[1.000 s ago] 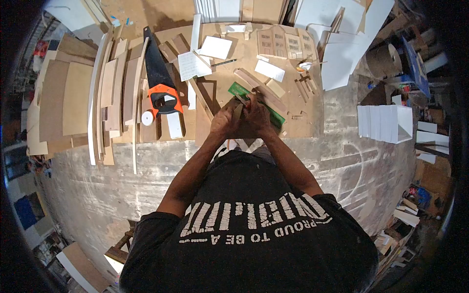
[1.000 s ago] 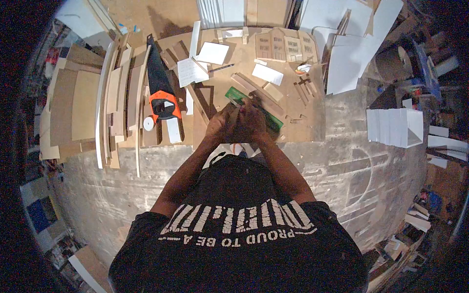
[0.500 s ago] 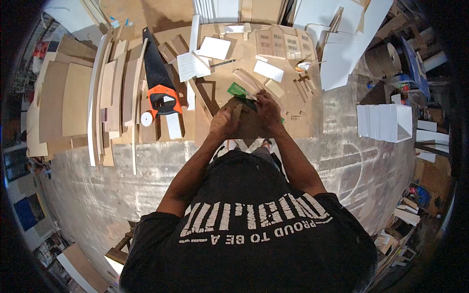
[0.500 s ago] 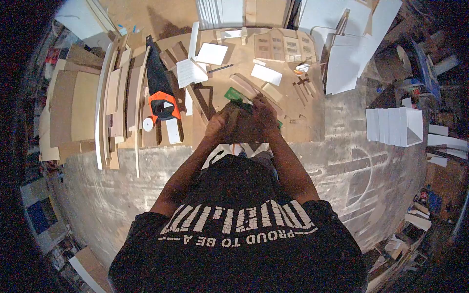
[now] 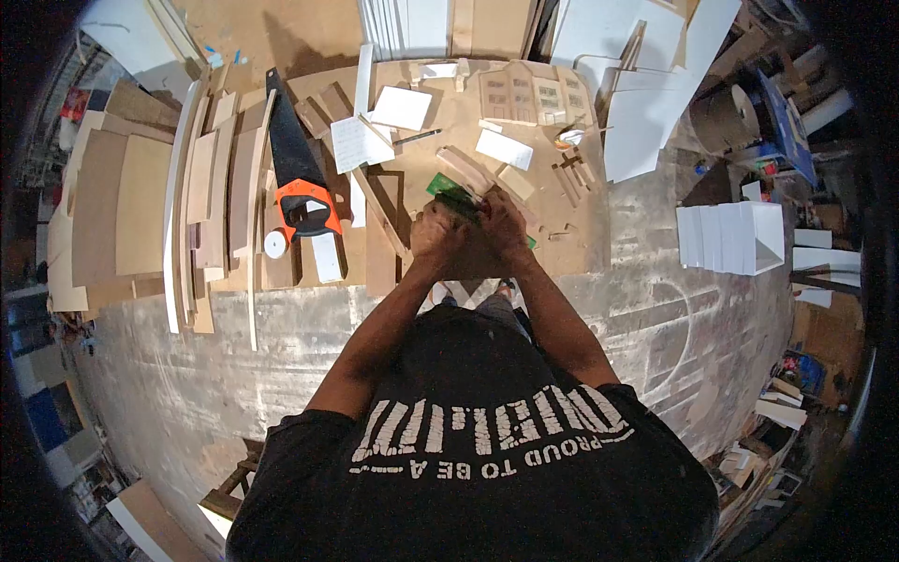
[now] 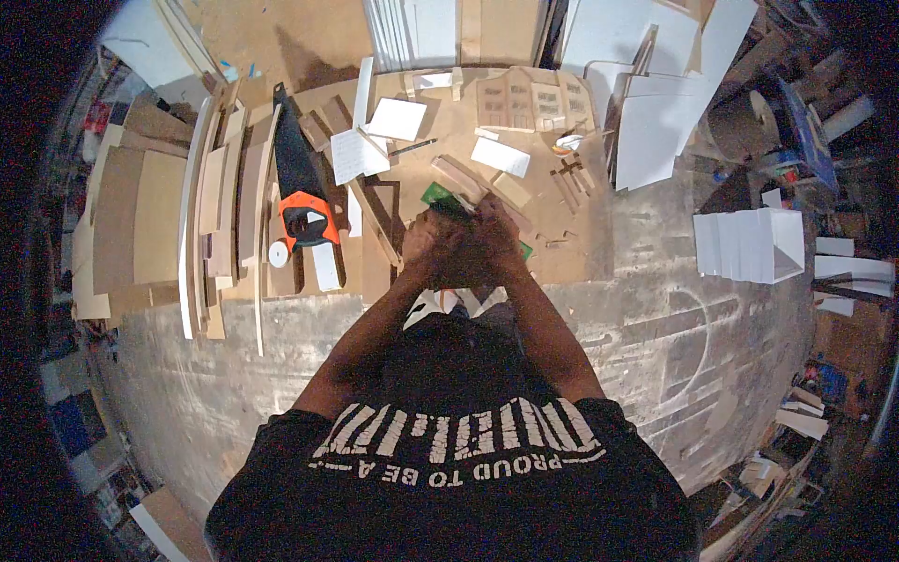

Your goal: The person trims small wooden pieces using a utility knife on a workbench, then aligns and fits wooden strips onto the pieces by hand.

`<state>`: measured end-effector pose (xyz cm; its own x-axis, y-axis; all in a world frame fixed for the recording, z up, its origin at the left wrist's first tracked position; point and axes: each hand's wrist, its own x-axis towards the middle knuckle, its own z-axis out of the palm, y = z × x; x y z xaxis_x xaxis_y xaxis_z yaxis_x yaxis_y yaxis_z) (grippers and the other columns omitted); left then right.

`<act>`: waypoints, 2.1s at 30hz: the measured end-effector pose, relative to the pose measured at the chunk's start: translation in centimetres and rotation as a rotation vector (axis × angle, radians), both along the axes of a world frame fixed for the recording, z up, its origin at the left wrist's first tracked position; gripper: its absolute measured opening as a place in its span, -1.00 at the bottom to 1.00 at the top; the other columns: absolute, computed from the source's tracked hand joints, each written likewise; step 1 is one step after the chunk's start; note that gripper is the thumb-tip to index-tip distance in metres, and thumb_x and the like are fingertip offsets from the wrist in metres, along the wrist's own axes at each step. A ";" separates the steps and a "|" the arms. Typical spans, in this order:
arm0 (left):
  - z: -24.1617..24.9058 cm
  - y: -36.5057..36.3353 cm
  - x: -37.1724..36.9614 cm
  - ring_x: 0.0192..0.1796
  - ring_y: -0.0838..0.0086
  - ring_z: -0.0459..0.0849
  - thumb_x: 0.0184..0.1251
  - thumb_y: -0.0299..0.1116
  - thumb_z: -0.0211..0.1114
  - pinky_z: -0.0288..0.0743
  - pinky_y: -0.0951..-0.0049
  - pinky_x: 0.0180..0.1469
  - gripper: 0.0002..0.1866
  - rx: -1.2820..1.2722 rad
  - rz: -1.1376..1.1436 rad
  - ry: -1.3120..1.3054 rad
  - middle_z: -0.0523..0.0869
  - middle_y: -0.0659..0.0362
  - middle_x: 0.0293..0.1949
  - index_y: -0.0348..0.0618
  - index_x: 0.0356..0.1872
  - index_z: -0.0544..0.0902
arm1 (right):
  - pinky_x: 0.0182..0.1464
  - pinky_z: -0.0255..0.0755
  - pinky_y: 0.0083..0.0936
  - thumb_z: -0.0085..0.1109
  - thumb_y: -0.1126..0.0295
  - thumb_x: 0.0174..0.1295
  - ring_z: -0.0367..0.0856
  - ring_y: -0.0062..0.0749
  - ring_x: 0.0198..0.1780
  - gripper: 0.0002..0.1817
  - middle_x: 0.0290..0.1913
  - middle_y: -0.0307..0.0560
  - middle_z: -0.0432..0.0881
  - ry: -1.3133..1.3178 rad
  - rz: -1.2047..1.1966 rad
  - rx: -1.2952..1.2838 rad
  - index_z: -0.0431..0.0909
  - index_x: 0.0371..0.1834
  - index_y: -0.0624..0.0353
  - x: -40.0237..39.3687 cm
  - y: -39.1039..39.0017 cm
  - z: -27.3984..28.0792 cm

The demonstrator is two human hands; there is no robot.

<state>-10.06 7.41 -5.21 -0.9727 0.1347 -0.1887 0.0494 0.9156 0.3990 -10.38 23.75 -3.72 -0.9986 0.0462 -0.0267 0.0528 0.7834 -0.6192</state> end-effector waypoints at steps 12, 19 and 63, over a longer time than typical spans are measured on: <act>-0.2 -0.4 0.0 0.07 0.02 0.62 0.18 0.04 0.39 0.54 0.17 0.12 -0.28 0.034 0.022 0.044 0.58 -0.14 0.04 -0.37 0.13 0.40 | -0.12 0.53 -0.18 0.27 0.43 0.18 0.65 0.05 -0.14 -0.81 -0.23 0.03 0.62 0.143 0.026 -0.013 0.50 -0.19 0.17 -0.3 0.9 -2.2; 3.5 -1.2 0.7 0.03 -0.06 0.63 0.16 -0.11 0.44 0.53 0.10 0.08 -0.37 0.205 0.025 -0.039 0.62 -0.20 -0.05 -0.33 0.11 0.42 | -0.17 0.50 -0.50 0.26 0.48 0.27 0.65 -0.45 -0.28 -0.88 -0.32 -0.12 0.70 0.109 0.039 -0.573 0.61 -0.17 0.23 -0.2 0.9 -4.0; 2.6 -7.7 -1.4 -0.13 0.21 0.78 0.25 -0.47 0.28 0.63 0.31 -0.07 -0.72 0.625 0.031 -0.041 0.76 -0.15 -0.14 -0.35 -0.04 0.70 | -0.17 0.50 -0.44 0.28 0.18 0.19 0.62 -0.49 -0.32 -0.65 -0.38 -0.11 0.72 -0.194 -0.057 -0.427 0.68 -0.22 0.31 0.0 -1.8 -1.6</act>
<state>-11.42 -0.29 -2.63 -0.9718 0.2030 -0.1204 -0.0001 0.5097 0.8603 -10.38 21.99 -5.32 -0.9695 0.0450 -0.2407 0.2346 0.4530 -0.8601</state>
